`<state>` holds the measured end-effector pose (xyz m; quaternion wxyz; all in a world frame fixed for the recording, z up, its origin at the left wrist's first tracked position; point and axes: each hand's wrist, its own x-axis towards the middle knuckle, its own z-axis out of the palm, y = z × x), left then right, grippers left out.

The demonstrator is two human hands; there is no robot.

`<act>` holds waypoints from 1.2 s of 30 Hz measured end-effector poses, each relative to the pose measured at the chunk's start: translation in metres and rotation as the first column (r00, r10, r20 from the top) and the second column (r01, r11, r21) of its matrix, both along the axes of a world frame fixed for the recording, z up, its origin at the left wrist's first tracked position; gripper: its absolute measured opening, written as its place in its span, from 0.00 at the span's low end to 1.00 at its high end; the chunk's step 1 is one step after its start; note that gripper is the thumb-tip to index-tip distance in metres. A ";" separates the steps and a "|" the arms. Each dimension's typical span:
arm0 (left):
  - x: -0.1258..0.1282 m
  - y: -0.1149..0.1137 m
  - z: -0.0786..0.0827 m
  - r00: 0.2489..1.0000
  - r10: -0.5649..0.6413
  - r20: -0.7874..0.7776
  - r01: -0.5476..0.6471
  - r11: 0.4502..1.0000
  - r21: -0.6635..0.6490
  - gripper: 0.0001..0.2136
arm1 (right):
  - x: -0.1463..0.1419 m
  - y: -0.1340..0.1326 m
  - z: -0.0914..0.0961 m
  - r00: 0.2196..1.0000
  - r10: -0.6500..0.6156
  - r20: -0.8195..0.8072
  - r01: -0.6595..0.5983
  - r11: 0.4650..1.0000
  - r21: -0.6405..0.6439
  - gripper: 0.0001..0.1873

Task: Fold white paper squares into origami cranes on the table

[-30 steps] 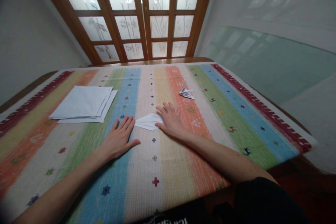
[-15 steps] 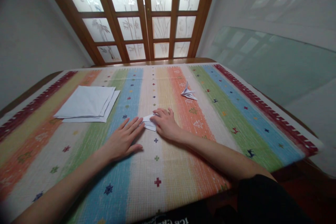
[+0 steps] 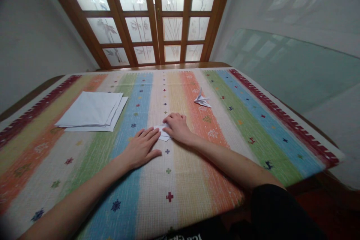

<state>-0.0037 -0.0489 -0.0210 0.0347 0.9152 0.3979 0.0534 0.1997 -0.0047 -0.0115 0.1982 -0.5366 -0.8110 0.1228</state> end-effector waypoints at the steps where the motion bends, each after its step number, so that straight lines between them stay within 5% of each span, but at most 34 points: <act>1: 0.001 0.000 0.000 1.000 0.016 0.001 -0.016 1.000 0.007 0.30 | 0.000 0.000 -0.001 1.000 -0.004 -0.014 0.004 1.000 0.015 0.08; 15: -0.009 0.004 -0.002 0.999 0.006 -0.052 -0.007 1.000 -0.009 0.32 | 0.006 0.003 -0.014 0.989 0.138 -0.046 -0.131 0.984 0.121 0.07; 19: -0.011 0.012 -0.002 0.998 0.017 0.062 -0.020 0.999 0.043 0.23 | 0.007 0.007 -0.020 0.985 0.155 -0.080 -0.145 0.982 0.117 0.07; 24: -0.007 0.040 -0.002 0.926 0.169 0.337 -0.174 0.985 -0.015 0.10 | 0.009 0.009 -0.022 0.976 0.175 -0.128 -0.160 0.980 0.115 0.06; 27: -0.006 0.053 -0.004 0.906 0.141 0.400 -0.137 0.990 -0.041 0.04 | 0.010 0.008 -0.022 0.975 0.194 -0.112 -0.175 0.972 0.156 0.06; 31: -0.009 0.056 -0.007 0.942 0.038 0.333 -0.061 0.996 0.060 0.07 | 0.011 0.007 -0.025 0.972 0.234 -0.013 -0.221 0.933 0.283 0.07; 36: -0.012 0.051 -0.003 0.996 -0.081 0.047 0.063 0.952 0.300 0.08 | 0.015 0.005 -0.027 0.936 0.325 0.139 -0.353 0.840 0.413 0.11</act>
